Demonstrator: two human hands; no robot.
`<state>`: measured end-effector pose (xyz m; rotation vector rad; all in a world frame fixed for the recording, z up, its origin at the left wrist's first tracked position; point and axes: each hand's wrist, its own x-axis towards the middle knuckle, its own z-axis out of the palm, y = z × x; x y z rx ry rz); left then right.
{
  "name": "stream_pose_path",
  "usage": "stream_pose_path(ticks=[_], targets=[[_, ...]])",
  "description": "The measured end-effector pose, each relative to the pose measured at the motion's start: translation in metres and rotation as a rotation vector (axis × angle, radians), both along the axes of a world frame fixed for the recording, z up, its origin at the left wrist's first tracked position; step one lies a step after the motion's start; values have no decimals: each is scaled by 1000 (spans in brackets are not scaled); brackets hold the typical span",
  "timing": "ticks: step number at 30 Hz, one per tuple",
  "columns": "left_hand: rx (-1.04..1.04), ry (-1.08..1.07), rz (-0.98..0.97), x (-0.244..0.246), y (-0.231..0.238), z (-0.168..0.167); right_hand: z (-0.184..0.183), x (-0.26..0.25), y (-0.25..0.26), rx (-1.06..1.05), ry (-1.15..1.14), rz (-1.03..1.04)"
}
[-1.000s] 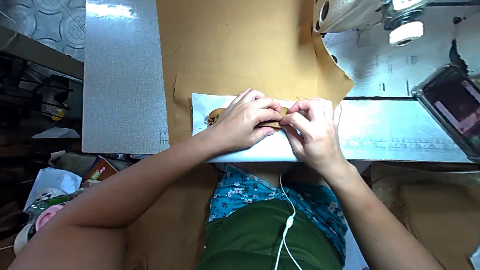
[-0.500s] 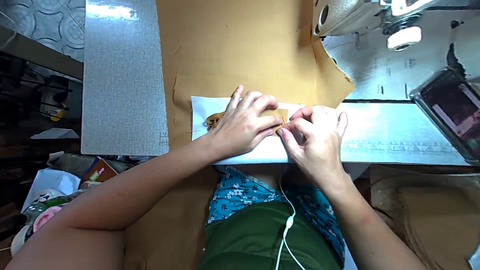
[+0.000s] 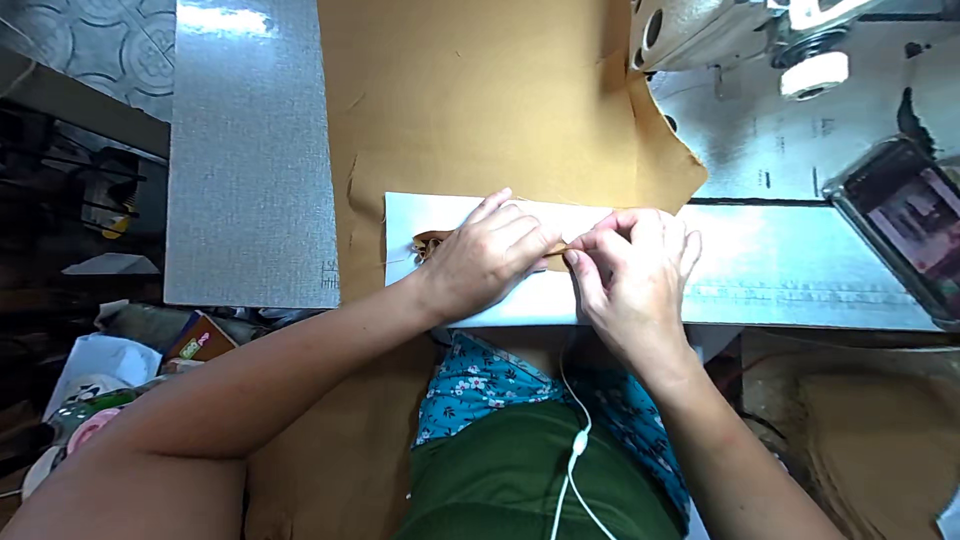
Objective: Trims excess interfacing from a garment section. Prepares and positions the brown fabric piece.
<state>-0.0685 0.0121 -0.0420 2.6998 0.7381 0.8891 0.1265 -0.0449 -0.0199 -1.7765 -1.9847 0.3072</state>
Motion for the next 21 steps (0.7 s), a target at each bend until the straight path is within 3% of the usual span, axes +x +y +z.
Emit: stream_pose_path(ticks=[7, 13, 21], targets=[[33, 70, -23, 1, -1, 1, -2, -17, 4, -2, -48, -146], [112, 107, 5, 1, -3, 0, -11, -13, 1, 135, -48, -72], [-91, 65, -10, 0, 5, 1, 6, -2, -3, -149, -1, -283]])
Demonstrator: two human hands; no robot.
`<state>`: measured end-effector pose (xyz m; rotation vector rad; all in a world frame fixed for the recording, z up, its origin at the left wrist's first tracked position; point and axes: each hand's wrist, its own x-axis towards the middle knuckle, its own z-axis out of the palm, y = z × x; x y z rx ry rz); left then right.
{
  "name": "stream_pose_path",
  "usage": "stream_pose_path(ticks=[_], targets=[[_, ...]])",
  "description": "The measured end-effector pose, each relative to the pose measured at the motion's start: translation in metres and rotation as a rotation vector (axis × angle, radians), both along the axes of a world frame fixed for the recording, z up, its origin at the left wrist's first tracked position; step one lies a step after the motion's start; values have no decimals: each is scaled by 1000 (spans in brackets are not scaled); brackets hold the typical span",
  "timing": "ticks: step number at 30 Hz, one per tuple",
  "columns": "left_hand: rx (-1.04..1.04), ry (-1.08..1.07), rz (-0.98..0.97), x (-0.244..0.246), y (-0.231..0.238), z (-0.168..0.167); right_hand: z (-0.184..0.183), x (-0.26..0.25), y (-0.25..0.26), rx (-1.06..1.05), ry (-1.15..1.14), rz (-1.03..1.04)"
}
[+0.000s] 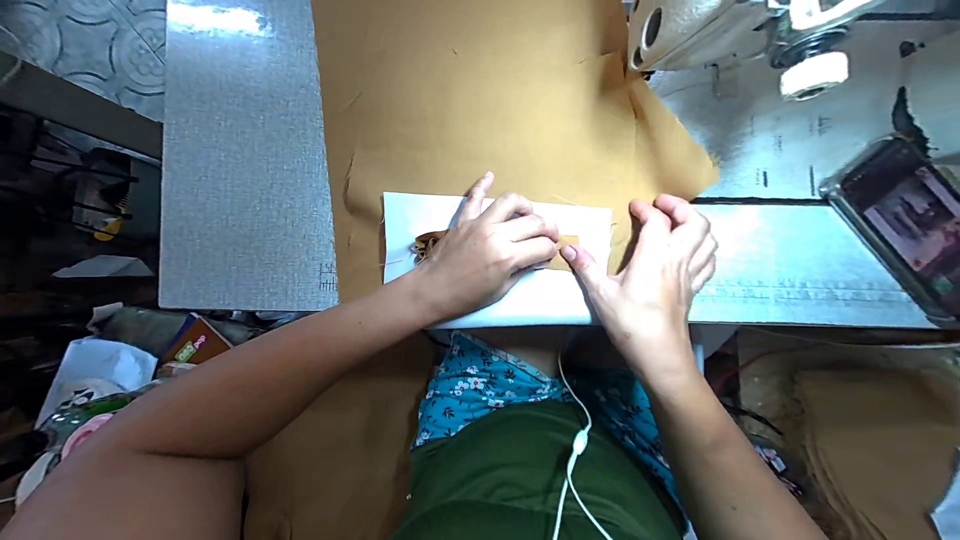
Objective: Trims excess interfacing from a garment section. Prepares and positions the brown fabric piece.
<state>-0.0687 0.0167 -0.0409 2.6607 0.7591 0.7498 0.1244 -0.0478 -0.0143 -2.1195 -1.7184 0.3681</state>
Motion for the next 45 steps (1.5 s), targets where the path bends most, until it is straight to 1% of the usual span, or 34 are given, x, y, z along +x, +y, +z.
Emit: stream_pose_path(ticks=[2, 7, 9, 11, 13, 14, 15, 16, 19, 21, 25, 30, 32, 33, 35, 37, 43, 45], targets=[[-19, -5, -5, 0, 1, 0, 1, -3, -1, 17, -30, 2], [-20, 5, 7, 1, 1, 1, 1, -17, -1, 163, -134, 93], [-2, 4, 9, 1, 0, 0, 2, -22, -1, 170, -166, 99], [11, 5, 5, 1, 0, 1, 11, -22, 0, 42, -121, 74], [21, 7, -2, 1, -1, 1, 25, -20, 5, -156, -45, 43], [26, 4, -3, 1, -1, 1, 30, -20, 8, -220, -34, 36], [32, 2, -4, 1, -1, 1, 33, -20, 10, -241, -41, 36], [38, -1, -3, 2, -1, 1, 34, -20, 10, -225, -64, 42], [42, -5, 0, 2, -1, 0, 25, -22, 7, -37, -188, 68], [31, -1, -4, 2, -1, 1, 21, -19, 7, 37, -220, 62], [4, 8, -11, 2, 1, 0, 19, -17, 6, 30, -272, 24], [-34, 13, -24, -2, -2, 1, 7, -27, -4, 171, -318, 79], [-36, 7, -29, -4, -4, 1, 4, -30, -6, 177, -293, 83], [-32, 3, -28, -4, -4, 0, 4, -30, -6, 143, -251, 80], [-26, 2, -25, -5, -5, 0, 13, -25, -4, -7, -129, 58], [-26, 3, -33, -5, -5, 0, 23, -22, 0, -134, -61, 33], [11, -12, -29, -4, -5, -2, 43, -32, 10, -345, -43, 35], [19, -16, -27, -4, -6, -2, 45, -32, 11, -371, -43, 48]])
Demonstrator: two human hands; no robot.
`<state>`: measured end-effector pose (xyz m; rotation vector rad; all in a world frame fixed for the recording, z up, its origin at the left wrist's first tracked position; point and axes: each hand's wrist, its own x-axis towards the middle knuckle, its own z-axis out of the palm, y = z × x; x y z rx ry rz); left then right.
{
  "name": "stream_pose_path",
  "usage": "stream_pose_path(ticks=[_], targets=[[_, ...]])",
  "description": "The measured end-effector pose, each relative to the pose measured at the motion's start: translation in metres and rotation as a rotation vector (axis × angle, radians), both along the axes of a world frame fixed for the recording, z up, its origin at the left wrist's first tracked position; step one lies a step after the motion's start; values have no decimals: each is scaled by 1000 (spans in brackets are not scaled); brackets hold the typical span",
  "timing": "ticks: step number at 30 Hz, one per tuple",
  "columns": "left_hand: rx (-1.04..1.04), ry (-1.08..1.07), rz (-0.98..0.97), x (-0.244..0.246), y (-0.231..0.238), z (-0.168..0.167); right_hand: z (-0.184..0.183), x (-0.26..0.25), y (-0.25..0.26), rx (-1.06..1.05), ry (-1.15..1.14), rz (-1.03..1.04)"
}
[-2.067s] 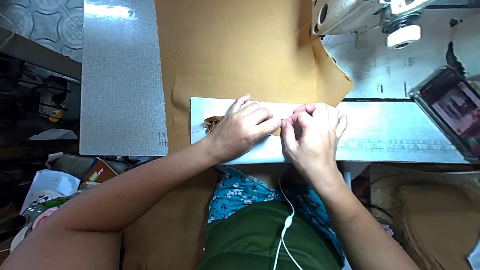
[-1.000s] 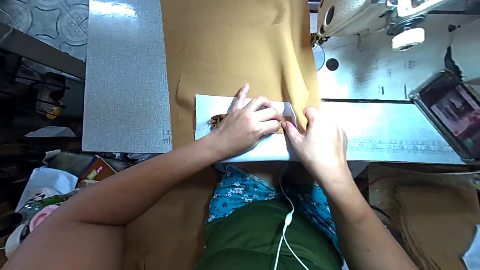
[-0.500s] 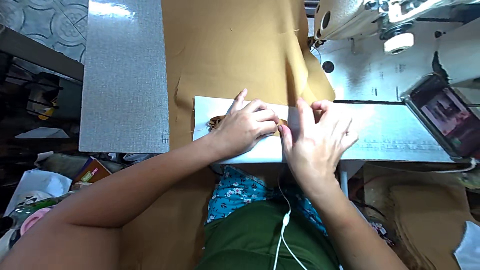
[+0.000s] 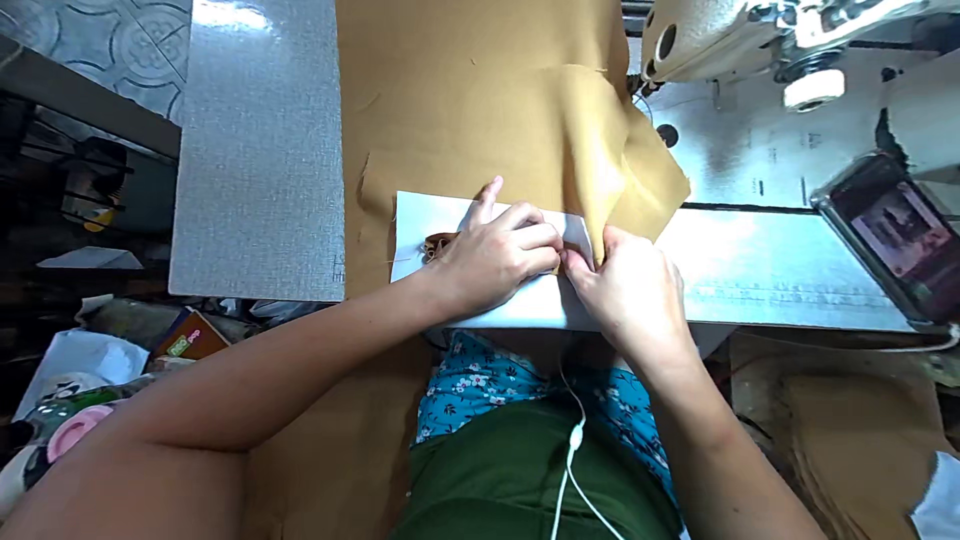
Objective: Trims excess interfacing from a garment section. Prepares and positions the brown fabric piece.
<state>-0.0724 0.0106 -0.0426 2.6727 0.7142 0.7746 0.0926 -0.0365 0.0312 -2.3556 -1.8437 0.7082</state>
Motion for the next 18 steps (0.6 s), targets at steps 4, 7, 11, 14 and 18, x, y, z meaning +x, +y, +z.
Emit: stream_pose_path(ticks=[4, 7, 11, 14, 18], targets=[[51, 0, 5, 1, 0, 0, -2, 14, 4, 7, 145, 44], [132, 55, 31, 2, -4, 8, -11, 26, 5, 30, 224, 99], [-173, -164, -51, 12, -29, 50, -14, 34, 8, 78, 438, 139], [-515, 37, -203, 4, -35, 66, 0, 31, -1, 262, 661, 348], [-170, 302, 207, -106, -57, -72, -10, 20, -2, 935, 308, 934]])
